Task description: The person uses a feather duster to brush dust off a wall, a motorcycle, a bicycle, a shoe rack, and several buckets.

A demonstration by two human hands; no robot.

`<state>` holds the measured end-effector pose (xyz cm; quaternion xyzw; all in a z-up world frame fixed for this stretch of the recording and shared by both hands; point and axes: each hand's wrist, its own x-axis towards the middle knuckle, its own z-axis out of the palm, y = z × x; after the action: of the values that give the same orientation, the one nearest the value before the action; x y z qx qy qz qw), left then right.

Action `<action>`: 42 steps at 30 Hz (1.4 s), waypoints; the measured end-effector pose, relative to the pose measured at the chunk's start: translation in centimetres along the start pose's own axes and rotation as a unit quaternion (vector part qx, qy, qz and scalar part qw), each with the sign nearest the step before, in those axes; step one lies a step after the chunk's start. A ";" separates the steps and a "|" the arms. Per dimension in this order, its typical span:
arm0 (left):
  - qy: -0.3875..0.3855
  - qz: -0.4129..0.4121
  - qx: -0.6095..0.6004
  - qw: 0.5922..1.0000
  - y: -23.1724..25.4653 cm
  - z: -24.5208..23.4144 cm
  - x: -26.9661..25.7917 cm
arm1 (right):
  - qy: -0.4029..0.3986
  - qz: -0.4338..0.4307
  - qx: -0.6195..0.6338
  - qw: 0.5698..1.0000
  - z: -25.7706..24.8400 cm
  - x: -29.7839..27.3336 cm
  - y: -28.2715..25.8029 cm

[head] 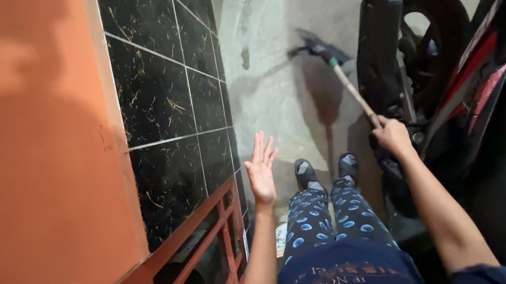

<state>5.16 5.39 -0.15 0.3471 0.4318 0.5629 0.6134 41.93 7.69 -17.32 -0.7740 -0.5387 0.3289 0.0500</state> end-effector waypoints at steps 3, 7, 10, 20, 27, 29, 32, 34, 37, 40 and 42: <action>-0.003 0.000 0.007 1.000 0.5 0.5 1.1 | -0.047 -0.071 0.032 0.996 -1.1 -3.1 1.8; -0.026 -0.003 0.001 1.000 1.0 1.3 2.8 | -0.227 0.124 0.134 0.957 -1.2 -5.5 2.2; -0.045 -0.005 -0.009 0.999 0.8 1.9 3.6 | -0.295 0.213 0.193 0.911 -0.9 -6.3 2.1; -0.059 -0.025 -0.001 0.998 0.8 2.0 5.5 | -0.223 0.172 0.016 0.959 -1.6 -1.4 1.4; -0.031 -0.014 0.005 0.999 1.0 2.6 8.4 | -0.103 0.067 -0.053 0.991 -3.3 6.3 -0.6; -0.021 -0.011 0.011 1.000 0.9 2.8 9.5 | -0.107 0.103 -0.032 0.988 -4.3 9.0 -1.3; -0.004 -0.006 -0.001 1.000 0.6 3.7 12.1 | -0.082 0.120 -0.027 0.989 -6.2 13.6 -2.8; 0.009 -0.004 -0.014 1.000 0.2 4.5 13.9 | -0.058 0.117 -0.034 0.991 -7.3 16.2 -3.5; 0.025 0.005 -0.035 0.999 -0.6 6.2 16.6 | -0.034 0.094 -0.044 0.994 -8.4 19.4 -4.6; 0.031 0.017 -0.056 0.998 -1.5 7.9 19.1 | -0.036 0.055 -0.044 0.997 -8.0 20.4 -5.7; 0.039 0.021 -0.062 0.997 -1.9 9.0 20.1 | -0.036 0.040 -0.029 0.998 -8.0 20.0 -5.9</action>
<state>14.04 25.63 -1.26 0.2948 0.4125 0.6143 0.6047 45.82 29.70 -17.64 -0.7840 -0.5178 0.3424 -0.0052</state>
